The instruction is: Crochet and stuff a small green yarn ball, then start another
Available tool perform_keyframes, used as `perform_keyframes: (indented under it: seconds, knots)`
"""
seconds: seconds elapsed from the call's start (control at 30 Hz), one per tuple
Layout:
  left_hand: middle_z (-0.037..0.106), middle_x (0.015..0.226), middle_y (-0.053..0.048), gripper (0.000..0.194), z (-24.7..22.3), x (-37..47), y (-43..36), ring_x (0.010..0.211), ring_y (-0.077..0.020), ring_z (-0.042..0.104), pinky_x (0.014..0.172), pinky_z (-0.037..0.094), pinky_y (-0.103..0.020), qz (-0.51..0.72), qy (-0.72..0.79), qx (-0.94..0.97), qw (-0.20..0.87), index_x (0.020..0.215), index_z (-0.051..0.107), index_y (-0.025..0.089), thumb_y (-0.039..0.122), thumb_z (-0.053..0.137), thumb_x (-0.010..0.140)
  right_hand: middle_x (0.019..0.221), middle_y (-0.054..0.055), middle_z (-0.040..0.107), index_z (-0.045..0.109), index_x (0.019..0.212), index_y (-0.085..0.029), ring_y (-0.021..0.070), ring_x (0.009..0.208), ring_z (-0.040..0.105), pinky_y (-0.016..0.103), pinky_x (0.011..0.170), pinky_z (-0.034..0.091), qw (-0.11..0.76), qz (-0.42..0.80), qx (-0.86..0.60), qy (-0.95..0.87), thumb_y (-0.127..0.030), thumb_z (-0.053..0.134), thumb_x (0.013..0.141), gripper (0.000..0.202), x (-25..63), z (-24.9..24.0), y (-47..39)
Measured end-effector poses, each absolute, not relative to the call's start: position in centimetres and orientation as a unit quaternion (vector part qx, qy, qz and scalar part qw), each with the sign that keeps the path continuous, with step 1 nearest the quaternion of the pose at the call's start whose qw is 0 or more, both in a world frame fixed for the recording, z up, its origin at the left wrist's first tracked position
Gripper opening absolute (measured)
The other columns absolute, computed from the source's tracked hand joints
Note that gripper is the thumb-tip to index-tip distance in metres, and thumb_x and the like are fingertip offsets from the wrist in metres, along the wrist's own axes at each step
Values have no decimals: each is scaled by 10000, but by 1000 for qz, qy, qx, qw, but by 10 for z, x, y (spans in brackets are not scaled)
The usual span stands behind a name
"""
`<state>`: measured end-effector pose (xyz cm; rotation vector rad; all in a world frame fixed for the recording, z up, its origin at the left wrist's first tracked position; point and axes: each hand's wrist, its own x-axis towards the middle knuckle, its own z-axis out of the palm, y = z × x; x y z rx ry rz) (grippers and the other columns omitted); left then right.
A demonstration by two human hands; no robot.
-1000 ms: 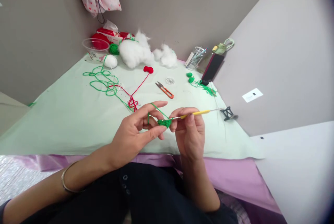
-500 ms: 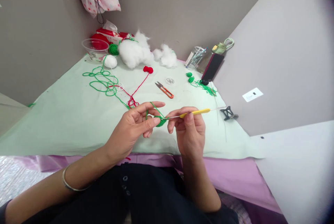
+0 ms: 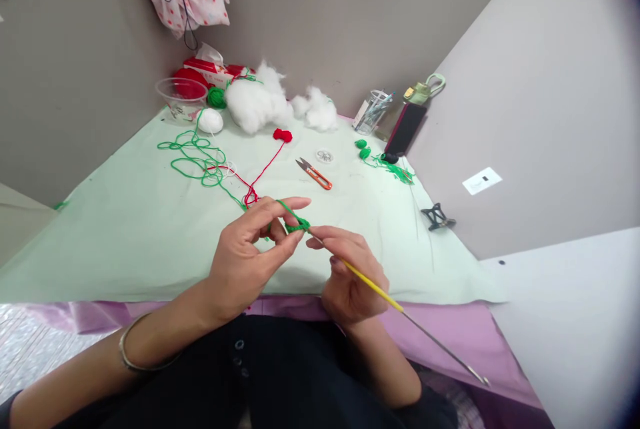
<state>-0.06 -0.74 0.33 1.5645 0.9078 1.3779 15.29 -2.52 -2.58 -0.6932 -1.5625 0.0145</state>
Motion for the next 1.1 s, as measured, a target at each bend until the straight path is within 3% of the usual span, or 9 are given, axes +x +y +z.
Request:
perform_keyframes:
  seconds: [0.13,0.2,0.3,0.4,0.53,0.6,0.73,0.93,1.1]
  knots:
    - [671,921,-10,306,5,1,-11,734,-93,578,735,523,-228,554,375,596,444,1141,764,249,145,741,855,990,51,770,669,1258,-295,208,911,768,338,647,657,649,4,-315,-692,-171,518,1009,317,153,-31,-23]
    - [639,861,7,382,6,2,-10,673,-83,558,645,508,-211,543,379,547,513,1198,743,252,179,787,826,1059,55,762,671,1278,-331,211,919,759,352,698,657,608,-33,-348,-713,-152,573,976,365,154,-34,-22]
    - [550,762,55,510,8,2,-5,484,-21,424,458,391,-168,479,330,443,682,1326,672,260,251,798,831,1135,54,737,697,1256,-377,222,977,736,379,793,639,570,-75,-372,-728,-117,651,923,425,156,-36,-22]
    - [475,700,77,440,12,-2,1,417,25,312,418,317,-134,429,286,365,776,1291,696,213,270,777,863,1080,57,732,726,1198,-350,207,931,716,385,779,611,622,-11,-363,-694,-154,609,962,328,156,-29,-21]
    - [537,812,45,336,15,-7,6,462,43,378,462,352,-117,465,278,370,754,1182,762,217,208,790,848,889,34,704,741,1073,-276,150,684,639,353,651,553,706,202,-353,-580,-225,514,1028,237,155,-11,-21]
    - [572,864,32,331,14,-7,5,477,31,428,471,375,-133,462,272,401,743,1176,769,249,224,794,847,889,32,706,743,1026,-266,145,673,625,333,616,536,704,261,-347,-562,-258,536,1024,207,154,-5,-21]
    - [618,877,18,335,8,-3,1,540,-15,501,514,424,-161,466,287,442,710,1178,773,273,243,798,845,925,41,735,751,1053,-266,161,746,661,332,641,563,666,219,-378,-604,-225,566,1005,195,151,-8,-21]
    - [558,743,37,427,8,2,2,520,-22,432,507,416,-159,458,286,365,758,1238,750,243,235,817,817,1082,59,746,736,1199,-329,203,943,707,368,751,609,614,-31,-380,-691,-112,672,921,359,149,-19,-22]
    - [509,743,36,233,11,-3,10,496,11,324,489,396,-124,426,273,294,811,1050,815,169,205,802,819,915,42,739,750,1072,-279,168,724,667,348,642,565,678,145,-393,-604,-186,561,999,222,157,-9,-20]
